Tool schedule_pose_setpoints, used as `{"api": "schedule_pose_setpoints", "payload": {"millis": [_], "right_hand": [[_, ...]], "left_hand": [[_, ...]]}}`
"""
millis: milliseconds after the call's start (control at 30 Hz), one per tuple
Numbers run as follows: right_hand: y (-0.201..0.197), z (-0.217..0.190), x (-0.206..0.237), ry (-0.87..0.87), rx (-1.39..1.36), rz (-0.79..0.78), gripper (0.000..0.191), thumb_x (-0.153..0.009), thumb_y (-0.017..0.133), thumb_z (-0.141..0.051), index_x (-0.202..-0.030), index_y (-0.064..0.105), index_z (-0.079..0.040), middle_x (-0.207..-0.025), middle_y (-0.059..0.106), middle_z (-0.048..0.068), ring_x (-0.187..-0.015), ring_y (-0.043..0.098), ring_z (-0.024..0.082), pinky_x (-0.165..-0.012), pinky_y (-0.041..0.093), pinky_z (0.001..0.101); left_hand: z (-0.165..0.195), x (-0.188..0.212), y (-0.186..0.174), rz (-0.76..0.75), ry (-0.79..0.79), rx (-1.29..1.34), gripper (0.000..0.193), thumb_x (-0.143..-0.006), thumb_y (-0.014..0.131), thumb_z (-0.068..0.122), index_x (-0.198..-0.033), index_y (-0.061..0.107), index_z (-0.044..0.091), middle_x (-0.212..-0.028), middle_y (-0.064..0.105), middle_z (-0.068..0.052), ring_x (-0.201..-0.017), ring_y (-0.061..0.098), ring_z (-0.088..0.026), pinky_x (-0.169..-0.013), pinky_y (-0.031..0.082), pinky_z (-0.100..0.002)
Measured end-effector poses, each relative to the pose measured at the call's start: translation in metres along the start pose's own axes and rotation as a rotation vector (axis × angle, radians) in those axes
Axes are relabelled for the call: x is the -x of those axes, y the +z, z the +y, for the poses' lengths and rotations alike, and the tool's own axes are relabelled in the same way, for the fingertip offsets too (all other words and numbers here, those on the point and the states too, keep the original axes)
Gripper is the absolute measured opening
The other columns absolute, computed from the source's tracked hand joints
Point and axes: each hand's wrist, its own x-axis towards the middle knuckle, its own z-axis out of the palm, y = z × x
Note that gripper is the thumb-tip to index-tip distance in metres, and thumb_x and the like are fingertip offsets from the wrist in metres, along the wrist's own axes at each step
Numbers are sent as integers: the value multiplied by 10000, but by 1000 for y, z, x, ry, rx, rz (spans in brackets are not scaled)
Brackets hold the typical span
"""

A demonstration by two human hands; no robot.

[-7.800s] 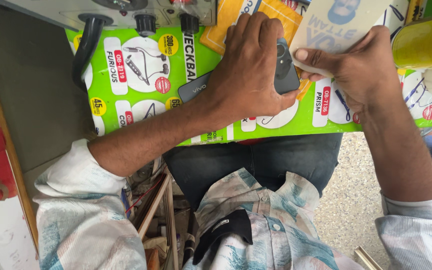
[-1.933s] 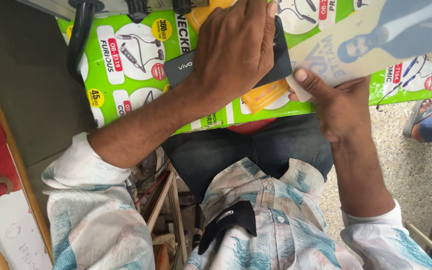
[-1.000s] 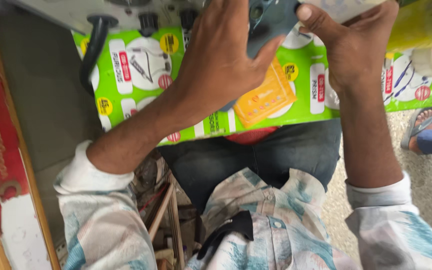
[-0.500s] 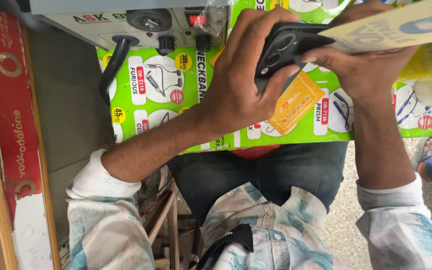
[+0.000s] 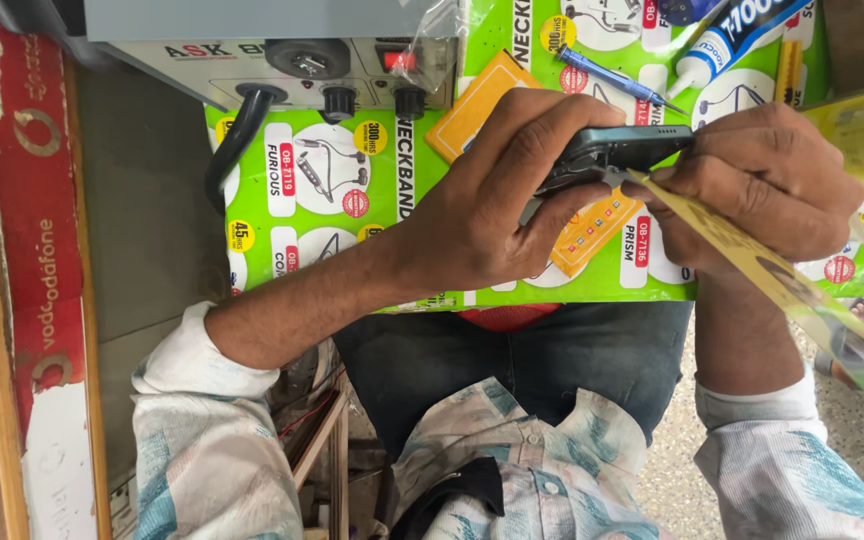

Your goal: The person removes the back cover of a smartphone and uses a screwdriver to unscrew internal components. The person handles the phone and tools on a workbench.

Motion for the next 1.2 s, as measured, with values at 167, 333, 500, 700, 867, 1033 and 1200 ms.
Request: {"api": "schedule_pose_setpoints", "payload": {"millis": [167, 333, 500, 700, 867, 1033, 1200], "right_hand": [[-3, 5, -2, -92, -76, -8, 182, -750, 893, 27, -768, 714, 54, -710, 653, 148, -650, 666, 304, -587, 516, 381], [-5, 8, 9, -16, -181, -20, 183, -712, 836, -48, -814, 730, 62, -763, 687, 165, -700, 692, 323, -591, 546, 369], [-3, 15, 16, 13, -194, 30, 217, -706, 900, -84, -799, 745, 36, -734, 684, 147, -667, 686, 280, -571, 525, 353], [5, 16, 22, 26, -116, 114, 360, -712, 961, -188, -812, 694, 32, -750, 641, 129, -695, 641, 255, -615, 487, 351], [8, 22, 26, 62, -155, 99, 345, -713, 976, -178, -852, 732, 23, -791, 641, 119, -708, 662, 257, -625, 508, 363], [5, 11, 36, 146, -139, 57, 187, -820, 908, -74, -936, 775, -14, -862, 680, 124, -760, 680, 263, -660, 543, 351], [-5, 15, 21, -89, -120, -49, 256, -700, 878, -84, -910, 771, 17, -815, 687, 146, -712, 621, 279, -591, 482, 386]], "left_hand": [[-1, 1, 1, 0, 17, 12, 608, -1095, 797, 53, -1503, 348, 13, -1370, 474, -113, -1263, 573, -243, -1077, 533, -307], [-8, 4, 0, 1, 11, 42, 660, -994, 755, -90, -1490, 339, 38, -1384, 444, -103, -1295, 569, -245, -1099, 540, -289], [-13, 7, 1, -53, 42, 72, 715, -963, 730, -128, -1514, 311, 48, -1420, 434, -116, -1330, 555, -272, -1126, 520, -318], [-19, -1, 0, -84, 76, 257, 630, -1084, 741, -30, -1516, 313, 135, -1490, 431, -83, -1373, 507, -252, -1168, 459, -323], [-19, -5, -6, -186, 57, 499, 376, -1195, 586, 244, -1490, 379, 135, -1500, 473, -72, -1440, 483, -250, -1223, 409, -361], [-22, -8, -4, -292, 12, 708, 529, -1219, 210, 543, -1533, 419, 172, -1481, 489, -2, -1443, 412, -164, -1279, 310, -344], [-26, -6, -4, -324, 20, 724, 552, -1206, 189, 544, -1487, 446, 144, -1448, 522, -35, -1397, 443, -189, -1249, 344, -358]]}}
